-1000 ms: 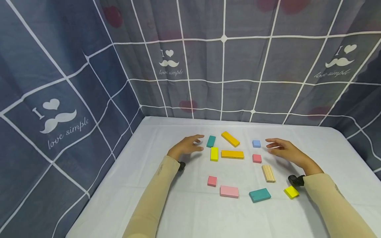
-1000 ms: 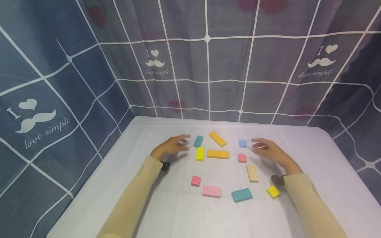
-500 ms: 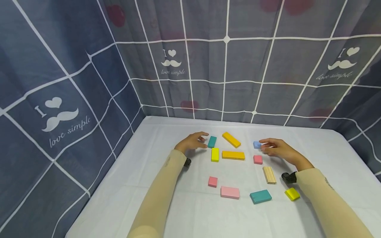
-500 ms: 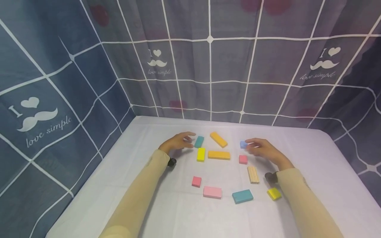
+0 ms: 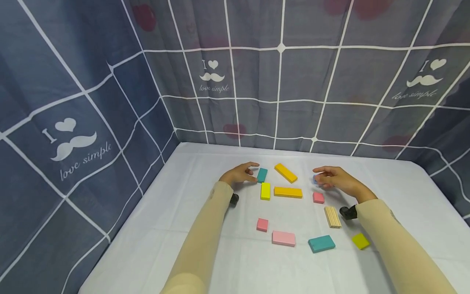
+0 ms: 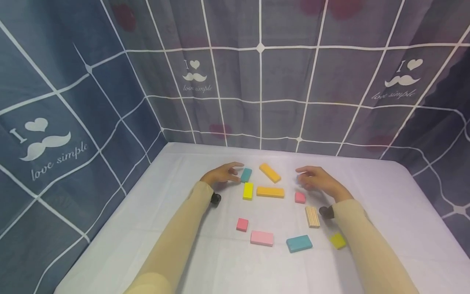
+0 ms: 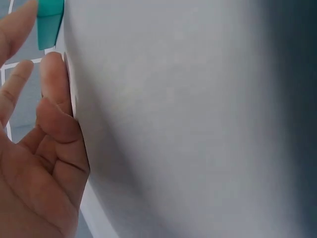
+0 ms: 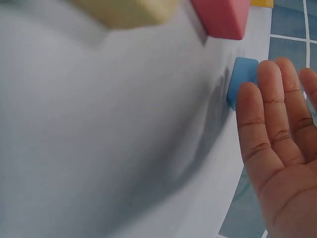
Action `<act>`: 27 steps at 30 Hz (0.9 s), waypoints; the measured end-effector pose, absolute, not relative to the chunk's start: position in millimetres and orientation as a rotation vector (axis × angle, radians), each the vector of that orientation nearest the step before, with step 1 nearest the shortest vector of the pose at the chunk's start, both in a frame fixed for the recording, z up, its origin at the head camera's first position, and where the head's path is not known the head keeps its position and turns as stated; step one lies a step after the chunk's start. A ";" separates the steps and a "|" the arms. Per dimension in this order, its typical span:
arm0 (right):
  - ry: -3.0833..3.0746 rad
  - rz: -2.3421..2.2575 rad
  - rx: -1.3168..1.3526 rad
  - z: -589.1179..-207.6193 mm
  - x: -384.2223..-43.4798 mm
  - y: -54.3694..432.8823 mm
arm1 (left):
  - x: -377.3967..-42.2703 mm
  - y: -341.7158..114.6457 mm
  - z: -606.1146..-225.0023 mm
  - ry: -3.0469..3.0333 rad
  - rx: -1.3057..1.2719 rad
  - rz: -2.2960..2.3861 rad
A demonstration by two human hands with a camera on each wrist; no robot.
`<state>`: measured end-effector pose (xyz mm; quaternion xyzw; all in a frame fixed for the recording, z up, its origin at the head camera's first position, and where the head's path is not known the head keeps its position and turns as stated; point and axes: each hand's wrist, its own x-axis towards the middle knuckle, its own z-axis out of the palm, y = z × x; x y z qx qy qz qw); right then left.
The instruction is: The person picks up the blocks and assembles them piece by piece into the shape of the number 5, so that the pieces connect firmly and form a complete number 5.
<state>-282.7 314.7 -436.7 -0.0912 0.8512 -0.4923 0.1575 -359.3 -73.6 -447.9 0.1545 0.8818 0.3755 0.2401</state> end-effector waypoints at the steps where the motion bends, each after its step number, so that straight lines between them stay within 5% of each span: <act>1: 2.428 -1.420 -0.262 -435.9 -284.2 313.5 | -359.5 -73.2 -447.5 2.411 0.424 1.020; 27: 2.228 -1.638 -0.119 -437.7 -315.0 265.2 | -362.2 -62.7 -448.0 2.447 0.375 0.896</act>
